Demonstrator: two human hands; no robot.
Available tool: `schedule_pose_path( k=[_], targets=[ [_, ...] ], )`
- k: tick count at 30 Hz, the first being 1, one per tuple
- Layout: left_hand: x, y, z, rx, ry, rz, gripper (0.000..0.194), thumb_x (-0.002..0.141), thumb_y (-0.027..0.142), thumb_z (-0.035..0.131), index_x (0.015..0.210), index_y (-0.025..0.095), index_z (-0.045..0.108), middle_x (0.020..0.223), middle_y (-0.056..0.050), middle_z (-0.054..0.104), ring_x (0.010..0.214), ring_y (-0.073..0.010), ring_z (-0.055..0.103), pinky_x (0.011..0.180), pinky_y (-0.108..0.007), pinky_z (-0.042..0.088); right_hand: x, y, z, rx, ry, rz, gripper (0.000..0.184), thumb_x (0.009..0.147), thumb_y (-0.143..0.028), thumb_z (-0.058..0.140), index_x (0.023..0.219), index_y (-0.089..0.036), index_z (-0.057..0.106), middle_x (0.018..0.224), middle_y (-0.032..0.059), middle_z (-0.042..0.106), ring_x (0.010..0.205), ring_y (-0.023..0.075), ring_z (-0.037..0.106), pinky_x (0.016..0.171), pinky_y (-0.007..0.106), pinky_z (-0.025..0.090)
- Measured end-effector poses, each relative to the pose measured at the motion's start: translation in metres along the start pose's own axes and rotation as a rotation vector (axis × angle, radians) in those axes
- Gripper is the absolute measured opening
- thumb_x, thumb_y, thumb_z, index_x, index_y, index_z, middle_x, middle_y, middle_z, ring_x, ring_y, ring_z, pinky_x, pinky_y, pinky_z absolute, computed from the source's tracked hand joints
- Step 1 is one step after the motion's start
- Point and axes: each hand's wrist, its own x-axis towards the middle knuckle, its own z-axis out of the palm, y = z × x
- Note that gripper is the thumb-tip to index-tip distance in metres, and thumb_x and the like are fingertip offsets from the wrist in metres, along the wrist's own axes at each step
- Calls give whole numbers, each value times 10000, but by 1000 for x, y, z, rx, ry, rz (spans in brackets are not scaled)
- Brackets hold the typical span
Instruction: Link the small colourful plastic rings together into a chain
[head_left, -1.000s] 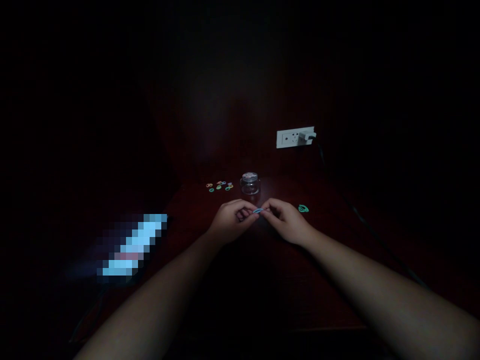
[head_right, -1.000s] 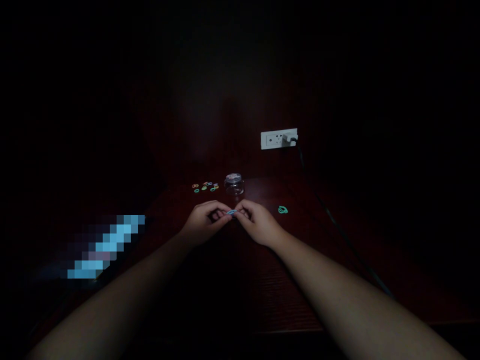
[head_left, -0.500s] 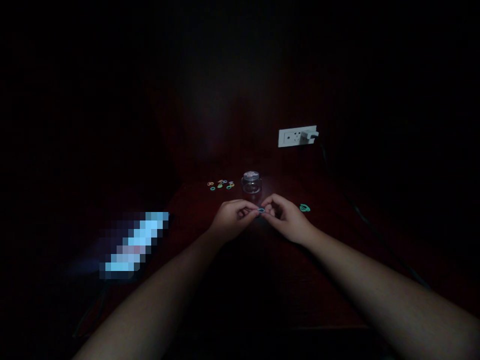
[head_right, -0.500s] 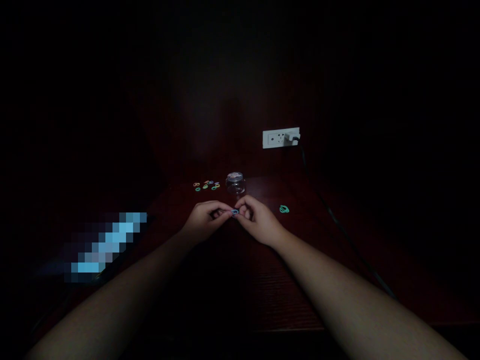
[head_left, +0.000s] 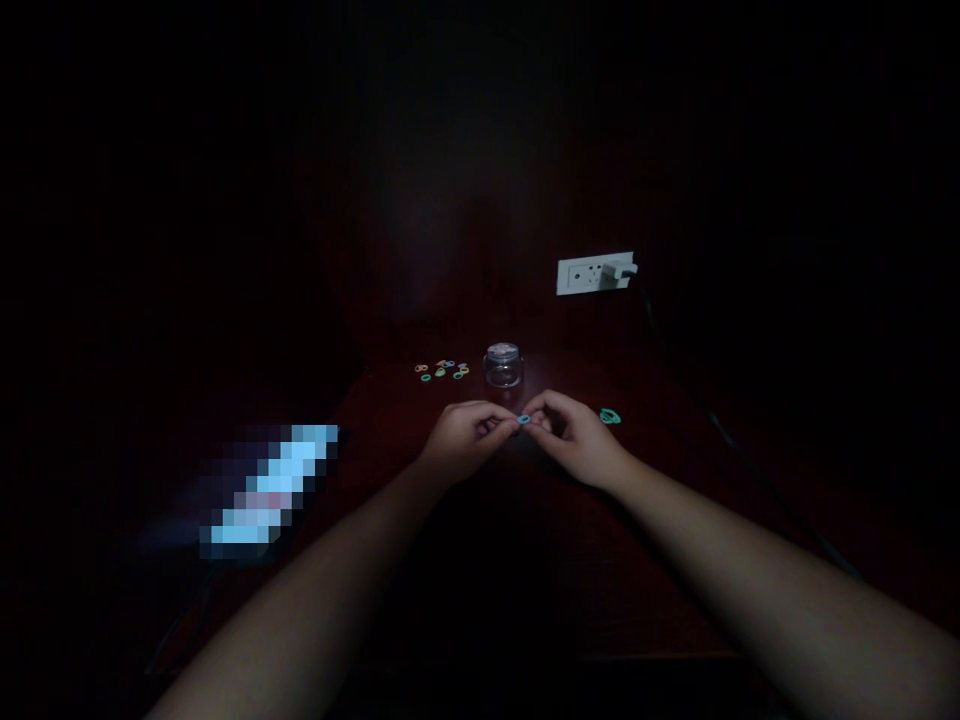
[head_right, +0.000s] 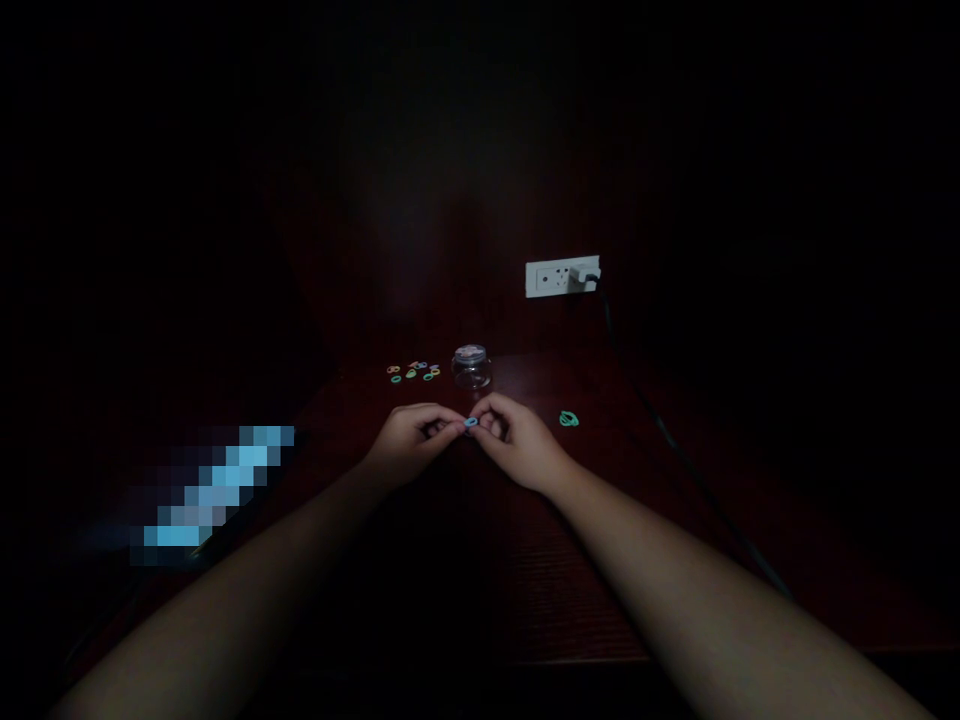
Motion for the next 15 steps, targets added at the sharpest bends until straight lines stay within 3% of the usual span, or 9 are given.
schedule_pose_path(
  k=[15],
  targets=[
    [0,-3,3,-6,25,30,175,760,273,578,865,155,655,758,-30,641,616,-91,542,558,-194,444,1,4,0,-47,24,0,94,769,-226,521,780,-153,578,636,-5,508,578,104,443,549,229,363]
  ],
)
